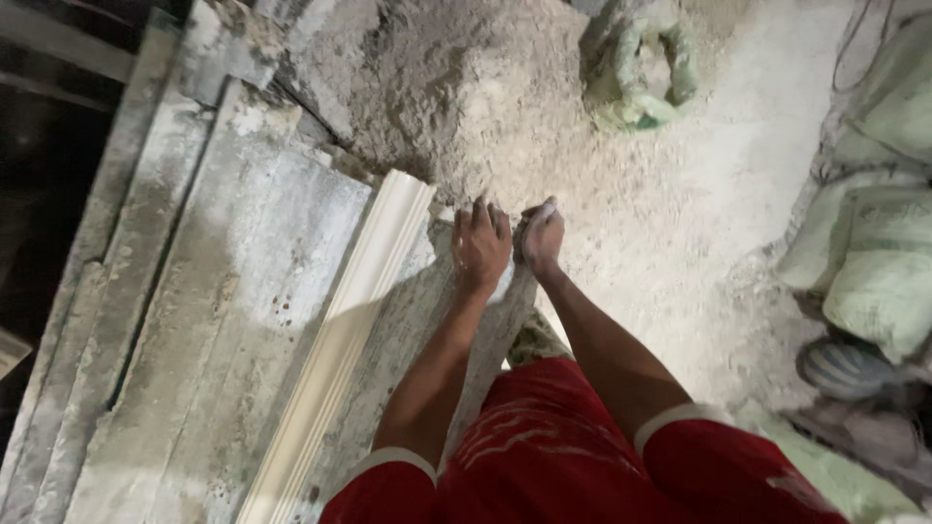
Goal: The person scrapes dried plaster residue from the grooves of wooden mold frames using a small hand tool, working along the boards section by section. They then lift and reposition a long white plaster cornice strip and continue scraping the mold surface around it.
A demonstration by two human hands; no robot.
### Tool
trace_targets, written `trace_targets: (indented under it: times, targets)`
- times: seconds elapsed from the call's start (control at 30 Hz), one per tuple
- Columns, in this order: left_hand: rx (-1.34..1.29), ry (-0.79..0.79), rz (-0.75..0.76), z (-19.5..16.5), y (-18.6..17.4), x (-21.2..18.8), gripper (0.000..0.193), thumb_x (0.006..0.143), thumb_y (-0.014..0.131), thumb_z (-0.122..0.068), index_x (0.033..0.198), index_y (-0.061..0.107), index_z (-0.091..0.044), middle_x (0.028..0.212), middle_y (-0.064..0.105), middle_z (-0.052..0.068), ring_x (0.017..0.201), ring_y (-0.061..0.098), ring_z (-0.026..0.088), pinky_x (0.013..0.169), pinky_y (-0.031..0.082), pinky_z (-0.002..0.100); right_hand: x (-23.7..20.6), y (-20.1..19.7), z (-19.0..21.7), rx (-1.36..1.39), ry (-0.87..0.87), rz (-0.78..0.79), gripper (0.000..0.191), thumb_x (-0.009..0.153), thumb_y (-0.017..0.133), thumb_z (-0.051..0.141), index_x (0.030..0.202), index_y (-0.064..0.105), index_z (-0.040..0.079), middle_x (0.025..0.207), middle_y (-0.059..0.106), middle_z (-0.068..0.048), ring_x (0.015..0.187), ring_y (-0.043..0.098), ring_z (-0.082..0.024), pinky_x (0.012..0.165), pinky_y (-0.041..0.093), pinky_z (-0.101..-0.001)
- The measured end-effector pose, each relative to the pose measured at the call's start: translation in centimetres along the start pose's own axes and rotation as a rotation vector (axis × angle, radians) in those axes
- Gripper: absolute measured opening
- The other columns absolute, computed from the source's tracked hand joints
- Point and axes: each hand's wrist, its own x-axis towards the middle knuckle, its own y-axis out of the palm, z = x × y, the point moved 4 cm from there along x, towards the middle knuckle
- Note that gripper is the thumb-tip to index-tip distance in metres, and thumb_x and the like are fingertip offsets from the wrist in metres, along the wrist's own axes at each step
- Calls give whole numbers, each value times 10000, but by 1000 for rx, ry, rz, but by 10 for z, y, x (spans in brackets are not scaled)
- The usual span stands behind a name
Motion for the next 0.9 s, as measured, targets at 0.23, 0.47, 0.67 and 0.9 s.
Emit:
trace_targets:
  times: [0.23,0.47,0.67,0.9]
  targets:
    - [-36,-65,171,7,7,-4,416,987,579,-240,1274,616,59,1022,675,288,976,650,425,836,543,527,1,5,-9,122,187,2,646,1123,307,466,799,600,-11,599,563,-61,480,514,-167,454,440,-350]
    - [-78,-47,195,6,2,-3,450,956,559,-225,1313,587,47,1024,670,293,988,642,415,846,546,527,3,2,-3,-59,107,-59,602,1106,332,408,759,615,5,599,606,-59,505,583,-175,495,495,-356]
    - [-104,-11,160,3,-4,1,426,914,589,-169,1267,612,69,1010,659,310,960,625,444,866,534,525,0,3,-4,-76,83,-43,624,1124,321,401,697,572,21,573,561,-55,494,532,-176,482,447,-360]
    - [-107,-14,188,9,-5,11,327,912,609,-150,1162,654,55,979,677,279,962,638,435,892,525,527,1,5,-7,-75,63,-11,640,1117,314,419,704,599,21,598,592,-71,513,551,-193,522,473,-380]
